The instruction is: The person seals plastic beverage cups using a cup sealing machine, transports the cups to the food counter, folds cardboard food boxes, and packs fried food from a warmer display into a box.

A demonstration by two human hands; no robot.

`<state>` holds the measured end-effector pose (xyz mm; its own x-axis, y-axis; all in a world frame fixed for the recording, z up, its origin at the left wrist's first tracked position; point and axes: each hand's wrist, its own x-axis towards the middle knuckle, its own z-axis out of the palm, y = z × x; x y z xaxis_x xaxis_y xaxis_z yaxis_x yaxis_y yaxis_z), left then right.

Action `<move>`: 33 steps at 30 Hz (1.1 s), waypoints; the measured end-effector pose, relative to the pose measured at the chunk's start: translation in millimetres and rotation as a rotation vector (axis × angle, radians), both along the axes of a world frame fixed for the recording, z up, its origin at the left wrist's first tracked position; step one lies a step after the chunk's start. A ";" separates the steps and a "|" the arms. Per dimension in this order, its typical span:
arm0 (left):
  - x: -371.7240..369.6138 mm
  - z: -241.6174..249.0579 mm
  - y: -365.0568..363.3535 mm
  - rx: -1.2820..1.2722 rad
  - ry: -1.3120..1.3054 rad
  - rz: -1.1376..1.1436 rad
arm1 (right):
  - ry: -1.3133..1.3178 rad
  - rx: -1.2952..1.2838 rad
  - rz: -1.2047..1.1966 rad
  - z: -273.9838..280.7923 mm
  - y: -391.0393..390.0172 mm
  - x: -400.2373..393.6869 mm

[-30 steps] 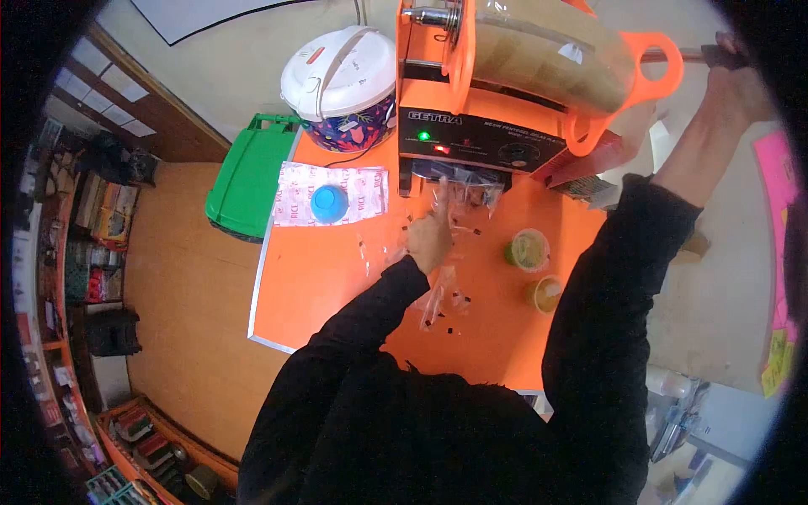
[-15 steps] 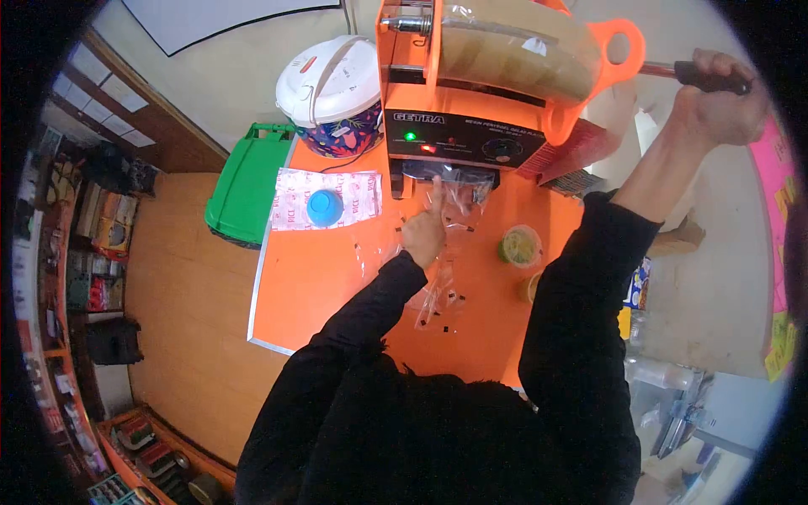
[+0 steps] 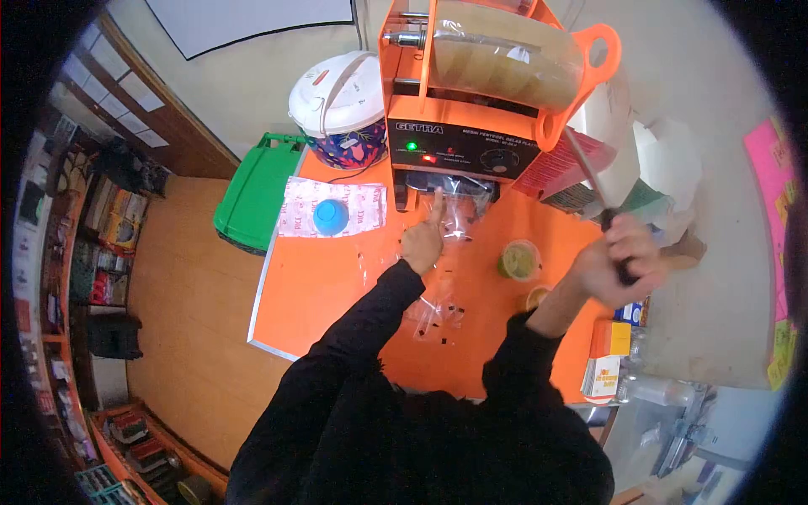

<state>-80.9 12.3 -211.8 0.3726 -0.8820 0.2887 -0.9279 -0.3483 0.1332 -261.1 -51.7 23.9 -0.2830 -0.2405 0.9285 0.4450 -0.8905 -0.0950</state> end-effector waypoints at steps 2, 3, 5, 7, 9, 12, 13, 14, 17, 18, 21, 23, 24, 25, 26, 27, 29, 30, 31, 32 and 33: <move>4.2 -4.2 -6.5 0.003 0.051 -0.008 | -0.086 0.124 -0.092 -17.2 12.0 3.5; 2.8 -10.2 -0.8 0.025 0.108 -0.029 | -0.078 0.154 -0.104 -20.5 18.1 2.2; 7.2 13.7 5.2 -0.009 0.234 -0.100 | -0.041 0.137 -0.114 -14.4 13.7 4.0; 9.4 24.7 21.2 0.037 0.403 -0.131 | -0.086 0.156 -0.073 -17.0 14.7 2.9; 8.6 24.5 43.8 0.051 0.484 -0.165 | 0.010 0.158 -0.121 -15.7 14.7 -1.4; 2.5 49.6 81.6 0.071 0.943 -0.217 | 0.025 0.177 -0.162 -13.6 17.4 -0.7; 0.6 58.5 92.4 0.087 1.320 -0.235 | 0.018 0.170 -0.165 -12.4 18.4 -0.3; 0.8 51.5 99.2 0.083 1.313 -0.242 | 0.017 0.178 -0.162 -11.2 19.8 0.5; -0.8 34.6 116.2 -0.025 1.591 -0.321 | 0.019 0.184 -0.160 -8.6 23.3 2.3; -6.0 41.6 121.9 0.054 1.744 -0.279 | 0.026 0.188 -0.162 -7.9 23.7 2.1; -23.3 44.6 137.3 0.097 1.916 -0.098 | 0.078 0.202 -0.147 -8.6 24.9 -1.9; -27.6 38.6 146.3 -0.061 1.903 -0.060 | 0.080 0.202 -0.157 -8.8 25.9 -2.1; -28.0 35.0 149.6 -0.055 1.907 -0.056 | 0.083 0.200 -0.163 -9.4 25.9 -1.9; -27.8 31.6 152.9 -0.075 1.853 -0.069 | 0.087 0.205 -0.163 -10.2 25.7 -2.1; -27.7 28.4 156.2 -0.095 1.797 -0.082 | 0.076 0.205 -0.148 -10.9 25.1 -2.3; -30.2 28.4 159.7 -0.094 1.799 -0.077 | 0.064 0.205 -0.131 -11.6 24.8 -2.3; -41.1 28.4 167.3 -0.061 1.775 -0.151 | 0.074 0.209 -0.145 -12.8 24.2 -3.3; -48.7 26.6 171.6 -0.059 1.776 -0.148 | 0.083 0.208 -0.160 -13.1 24.6 -3.6; -57.5 24.0 176.1 -0.057 1.787 -0.157 | 0.084 0.210 -0.160 -13.2 25.1 -3.5; -62.8 22.0 179.9 -0.054 1.798 -0.167 | 0.090 0.213 -0.158 -12.5 25.7 -3.6; -64.4 20.7 182.3 -0.051 1.801 -0.168 | 0.096 0.216 -0.157 -11.8 25.9 -3.9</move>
<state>-145.2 194.6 -191.1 0.1436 -0.9432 -0.2997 0.3283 -0.2403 0.9135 -264.9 -25.8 12.0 -0.2455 -0.3961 0.8848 0.2834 -0.9022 -0.3252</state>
